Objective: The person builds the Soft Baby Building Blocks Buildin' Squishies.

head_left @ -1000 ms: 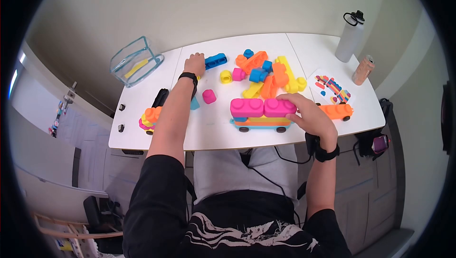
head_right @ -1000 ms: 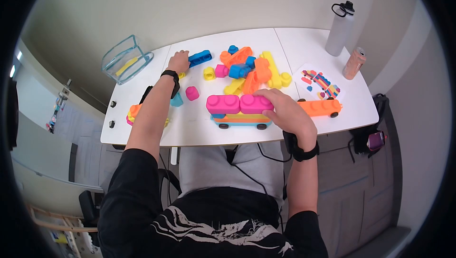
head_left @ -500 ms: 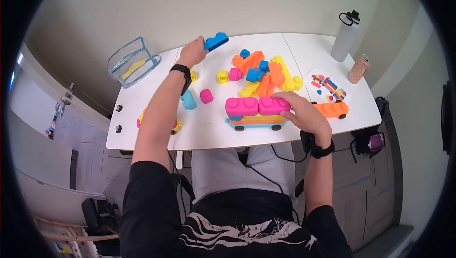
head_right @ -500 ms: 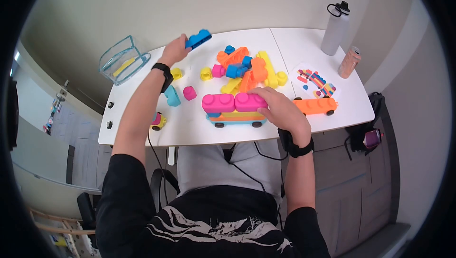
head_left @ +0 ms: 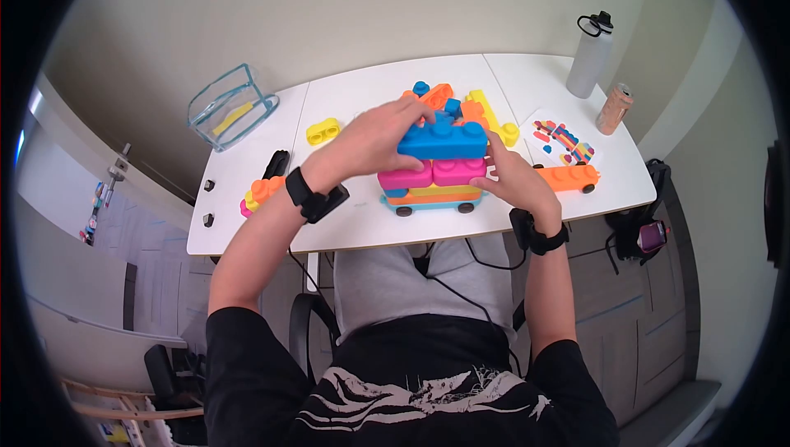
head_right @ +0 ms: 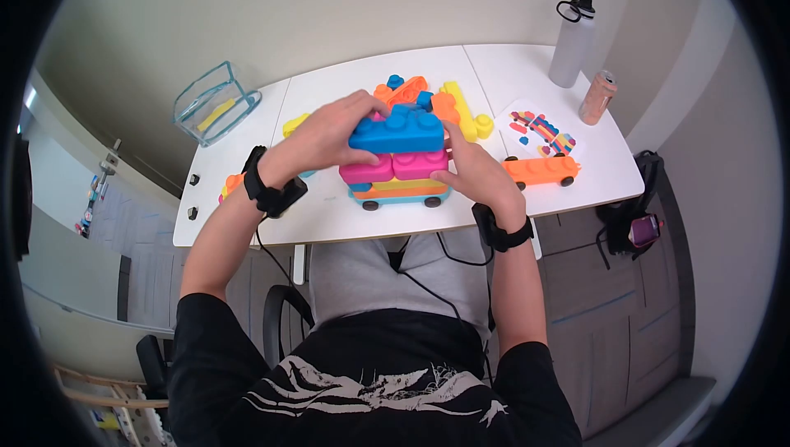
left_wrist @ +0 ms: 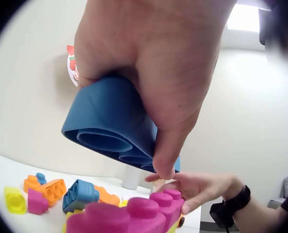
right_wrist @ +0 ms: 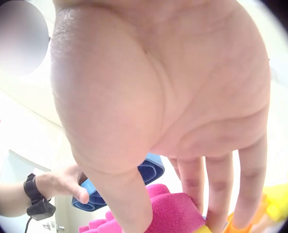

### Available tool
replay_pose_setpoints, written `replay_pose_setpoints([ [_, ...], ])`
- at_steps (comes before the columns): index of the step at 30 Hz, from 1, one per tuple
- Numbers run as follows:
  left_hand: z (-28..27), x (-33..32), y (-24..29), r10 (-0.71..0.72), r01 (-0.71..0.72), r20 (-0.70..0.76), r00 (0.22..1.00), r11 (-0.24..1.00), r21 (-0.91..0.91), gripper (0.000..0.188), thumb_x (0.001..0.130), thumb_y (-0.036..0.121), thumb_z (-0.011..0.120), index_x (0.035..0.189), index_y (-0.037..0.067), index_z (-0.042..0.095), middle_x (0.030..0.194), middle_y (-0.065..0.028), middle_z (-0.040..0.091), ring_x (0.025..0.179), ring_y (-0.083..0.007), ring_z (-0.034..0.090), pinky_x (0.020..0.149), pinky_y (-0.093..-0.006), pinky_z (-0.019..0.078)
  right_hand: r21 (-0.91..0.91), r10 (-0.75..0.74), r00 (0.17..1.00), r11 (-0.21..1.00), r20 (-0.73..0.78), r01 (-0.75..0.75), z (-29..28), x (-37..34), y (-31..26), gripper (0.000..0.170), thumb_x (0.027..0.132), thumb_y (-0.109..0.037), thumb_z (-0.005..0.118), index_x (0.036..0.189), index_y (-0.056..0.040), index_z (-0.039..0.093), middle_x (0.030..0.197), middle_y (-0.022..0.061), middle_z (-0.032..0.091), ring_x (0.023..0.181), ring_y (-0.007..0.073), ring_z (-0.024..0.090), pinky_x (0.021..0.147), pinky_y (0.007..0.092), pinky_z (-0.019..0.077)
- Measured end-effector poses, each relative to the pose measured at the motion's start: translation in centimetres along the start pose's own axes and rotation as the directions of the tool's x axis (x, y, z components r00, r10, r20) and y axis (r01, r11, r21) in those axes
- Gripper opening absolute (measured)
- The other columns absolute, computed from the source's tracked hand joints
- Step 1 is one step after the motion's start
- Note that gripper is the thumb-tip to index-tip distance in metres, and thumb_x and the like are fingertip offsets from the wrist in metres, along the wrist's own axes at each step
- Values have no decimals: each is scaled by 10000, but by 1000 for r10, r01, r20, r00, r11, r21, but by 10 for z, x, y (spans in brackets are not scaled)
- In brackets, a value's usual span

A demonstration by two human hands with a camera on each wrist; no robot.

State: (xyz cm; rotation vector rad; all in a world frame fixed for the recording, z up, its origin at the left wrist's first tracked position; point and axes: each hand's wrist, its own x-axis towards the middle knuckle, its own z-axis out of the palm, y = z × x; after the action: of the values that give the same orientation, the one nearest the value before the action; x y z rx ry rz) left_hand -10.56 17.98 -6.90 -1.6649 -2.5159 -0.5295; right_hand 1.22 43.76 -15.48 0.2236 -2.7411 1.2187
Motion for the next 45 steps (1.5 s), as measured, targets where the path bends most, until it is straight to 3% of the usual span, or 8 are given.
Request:
replay_pose_setpoints([
  [11,31,-16,0,1,1,-39,999,999,44,724,775,304,921,1381,142,558,1252,-98,629,1139,-332,670,919,-439,584,-25,-42,999,999,1,42,5,3,11,819,920,-224,828,1563,-48,353,1295,251,697,1174,376,711,955,453,598],
  [13,27,-17,7,-92,89,37,995,992,84,724,806,356,897,1403,143,546,1251,-117,659,1110,-347,693,904,-449,586,-8,-45,999,999,22,45,4,3,9,772,925,-219,821,1538,-40,387,1284,240,705,1179,378,709,956,454,596],
  [26,34,-16,-8,-19,15,52,998,997,70,748,855,436,845,1455,131,518,1224,-182,718,1059,-401,720,878,-466,586,-24,-41,999,999,28,42,6,4,15,720,924,-227,817,1502,-36,433,1241,238,724,1162,382,713,927,466,586],
  [29,36,-16,-6,8,-12,41,999,995,99,735,867,436,832,1453,119,520,1227,-186,717,1065,-401,719,877,-465,586,-35,-23,1000,999,3,23,7,2,10,792,902,-195,837,1554,-75,405,1289,239,697,1139,372,716,918,455,587],
  [35,42,-19,3,50,-56,34,998,975,215,722,864,364,838,1448,71,531,1262,-157,684,1040,-355,716,870,-436,594,-52,-232,963,973,-137,227,-2,-6,-19,850,850,-60,840,1592,-147,435,1421,183,623,1191,345,667,961,420,571],
  [41,46,-18,7,83,-78,-5,997,962,261,740,854,355,847,1454,69,523,1150,-135,645,1009,-349,695,862,-443,581,-63,-202,976,978,-81,197,0,-6,-17,611,905,-106,792,1475,-98,573,1420,151,628,1222,364,637,987,425,555],
  [43,41,-15,6,72,-79,56,996,988,134,703,889,353,814,1450,56,513,1244,-198,687,1082,-401,688,910,-477,570,-204,-299,937,943,-182,261,6,-4,-10,569,925,-146,772,1461,-136,582,1356,121,644,1190,344,647,980,428,554],
  [45,45,-14,4,114,-116,22,993,986,119,703,899,353,809,1464,66,504,1262,-201,683,1099,-401,685,918,-478,567,-164,-251,954,961,-162,224,3,-6,-12,549,925,-148,772,1443,-131,590,1344,121,650,1182,345,651,979,430,552],
])
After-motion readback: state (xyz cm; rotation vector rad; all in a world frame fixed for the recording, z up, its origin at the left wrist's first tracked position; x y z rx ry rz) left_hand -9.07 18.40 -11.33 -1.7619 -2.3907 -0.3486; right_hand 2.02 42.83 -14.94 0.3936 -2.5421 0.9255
